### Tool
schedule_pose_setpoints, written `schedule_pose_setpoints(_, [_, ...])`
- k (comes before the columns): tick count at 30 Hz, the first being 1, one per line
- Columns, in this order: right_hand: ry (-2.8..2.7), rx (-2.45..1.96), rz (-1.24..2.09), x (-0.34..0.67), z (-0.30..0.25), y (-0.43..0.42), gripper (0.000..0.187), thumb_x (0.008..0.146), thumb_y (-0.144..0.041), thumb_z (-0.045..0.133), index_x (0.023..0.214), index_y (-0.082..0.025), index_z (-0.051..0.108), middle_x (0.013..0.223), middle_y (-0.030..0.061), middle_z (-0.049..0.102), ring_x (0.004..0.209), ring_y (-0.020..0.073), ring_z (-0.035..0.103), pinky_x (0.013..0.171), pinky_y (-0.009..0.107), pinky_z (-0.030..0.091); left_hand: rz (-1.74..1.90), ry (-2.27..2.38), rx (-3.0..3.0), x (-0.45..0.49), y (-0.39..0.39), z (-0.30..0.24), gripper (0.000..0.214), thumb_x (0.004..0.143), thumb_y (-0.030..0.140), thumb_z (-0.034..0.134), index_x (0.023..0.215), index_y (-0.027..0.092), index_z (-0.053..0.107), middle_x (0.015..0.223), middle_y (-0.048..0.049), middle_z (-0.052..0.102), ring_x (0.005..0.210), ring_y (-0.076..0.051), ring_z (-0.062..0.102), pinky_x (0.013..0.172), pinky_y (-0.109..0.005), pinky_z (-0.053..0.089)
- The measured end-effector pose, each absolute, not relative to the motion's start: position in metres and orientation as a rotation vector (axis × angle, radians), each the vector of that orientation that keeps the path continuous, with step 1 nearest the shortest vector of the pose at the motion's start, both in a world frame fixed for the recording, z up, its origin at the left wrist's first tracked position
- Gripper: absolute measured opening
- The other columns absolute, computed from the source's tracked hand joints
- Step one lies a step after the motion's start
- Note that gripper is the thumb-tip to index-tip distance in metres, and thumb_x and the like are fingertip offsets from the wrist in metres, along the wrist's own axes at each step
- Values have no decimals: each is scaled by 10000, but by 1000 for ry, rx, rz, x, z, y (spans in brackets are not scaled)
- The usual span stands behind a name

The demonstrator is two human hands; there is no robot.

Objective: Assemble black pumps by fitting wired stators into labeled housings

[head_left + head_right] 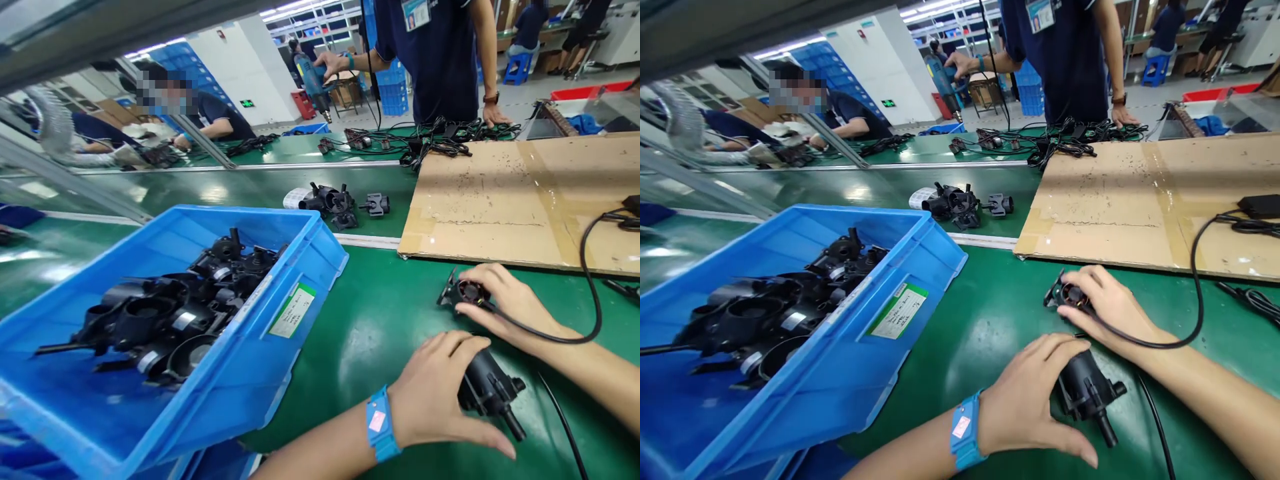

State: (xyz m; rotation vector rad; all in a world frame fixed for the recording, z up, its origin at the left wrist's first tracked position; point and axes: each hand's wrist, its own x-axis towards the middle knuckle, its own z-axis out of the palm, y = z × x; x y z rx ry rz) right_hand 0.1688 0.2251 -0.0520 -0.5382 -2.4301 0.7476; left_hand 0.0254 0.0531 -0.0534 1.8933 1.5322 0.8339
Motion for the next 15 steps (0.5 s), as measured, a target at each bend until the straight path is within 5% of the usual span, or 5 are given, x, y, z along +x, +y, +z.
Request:
schedule_pose_setpoints(3, [-1989, -920, 1346, 182, -48, 227, 445, 932, -506, 674, 1317, -294, 610, 1291, 60, 609, 1151, 257, 602, 1005, 434, 547, 795, 1504, 1881, 36, 48, -66, 828, 663, 513, 863, 1378, 265, 526, 1446, -140, 526, 1283, -359, 555, 1084, -509, 472])
schedule_pose_setpoints(7, [-1419, -1181, 1862, 204, -48, 221, 423, 890, -607, 695, 1071, -235, 610, 1062, 37, 647, 915, 204, 657, 726, 327, 647, 961, 1315, 1668, 26, 51, -76, 409, 611, 255, 837, 937, 215, 592, 1394, -143, 553, 1258, -320, 585, 1017, -407, 506])
schedule_pose_setpoints(12, [-1119, -1330, 2098, 208, -52, 208, 395, 891, -505, 747, 980, -151, 597, 808, 51, 643, 620, 170, 653, 599, 328, 665, 823, 993, 1318, -18, 69, -71, 523, 738, 605, 730, 983, 225, 467, 1247, -142, 683, 1062, -271, 691, 871, -416, 555])
schedule_pose_setpoints(15, [-991, -1329, 2211, 200, -58, 205, 332, 905, -413, 750, 984, -148, 567, 775, 65, 656, 605, 194, 689, 606, 338, 674, 799, 1258, 1372, -42, 69, -60, 437, 858, 617, 625, 1013, 212, 565, 1246, -123, 696, 1175, -288, 642, 1006, -483, 496])
